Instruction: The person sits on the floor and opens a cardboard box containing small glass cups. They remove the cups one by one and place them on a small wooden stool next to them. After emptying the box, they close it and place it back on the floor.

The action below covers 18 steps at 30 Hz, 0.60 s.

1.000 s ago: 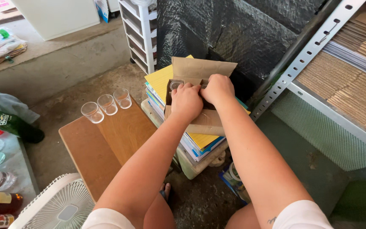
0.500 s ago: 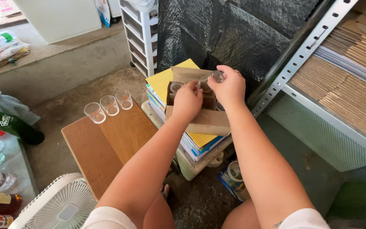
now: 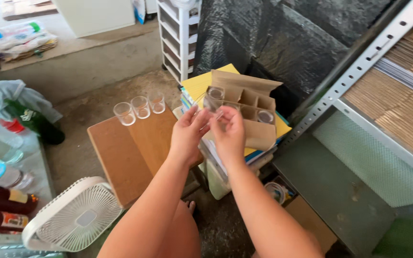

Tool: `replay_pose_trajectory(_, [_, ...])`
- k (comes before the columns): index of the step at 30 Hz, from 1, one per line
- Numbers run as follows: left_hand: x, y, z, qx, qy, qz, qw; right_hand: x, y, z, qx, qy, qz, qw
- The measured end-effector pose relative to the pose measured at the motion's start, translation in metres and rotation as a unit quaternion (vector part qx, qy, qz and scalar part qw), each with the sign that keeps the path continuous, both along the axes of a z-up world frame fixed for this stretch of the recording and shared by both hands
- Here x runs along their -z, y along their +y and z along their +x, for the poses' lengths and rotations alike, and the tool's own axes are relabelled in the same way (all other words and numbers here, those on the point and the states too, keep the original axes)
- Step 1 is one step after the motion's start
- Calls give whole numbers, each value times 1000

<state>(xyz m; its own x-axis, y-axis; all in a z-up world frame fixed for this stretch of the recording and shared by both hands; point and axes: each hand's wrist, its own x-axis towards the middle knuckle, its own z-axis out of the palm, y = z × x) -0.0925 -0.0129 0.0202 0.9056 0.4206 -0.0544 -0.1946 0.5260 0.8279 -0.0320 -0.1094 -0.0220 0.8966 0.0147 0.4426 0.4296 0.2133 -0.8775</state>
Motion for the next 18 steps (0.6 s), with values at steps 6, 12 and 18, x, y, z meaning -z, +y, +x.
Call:
replay_pose_trajectory(6, [40,74,-53,-85,-9,57,995,16,70,-60,-47,113,-77,990])
replay_pose_trajectory(12, [70,141,-92,-181,30,156,971,27,142,-92,-23,57,-222,973])
replay_pose_trajectory(18, [111,209,-106,-247,71,217,942,53,205,-105,-152,75,-259,951])
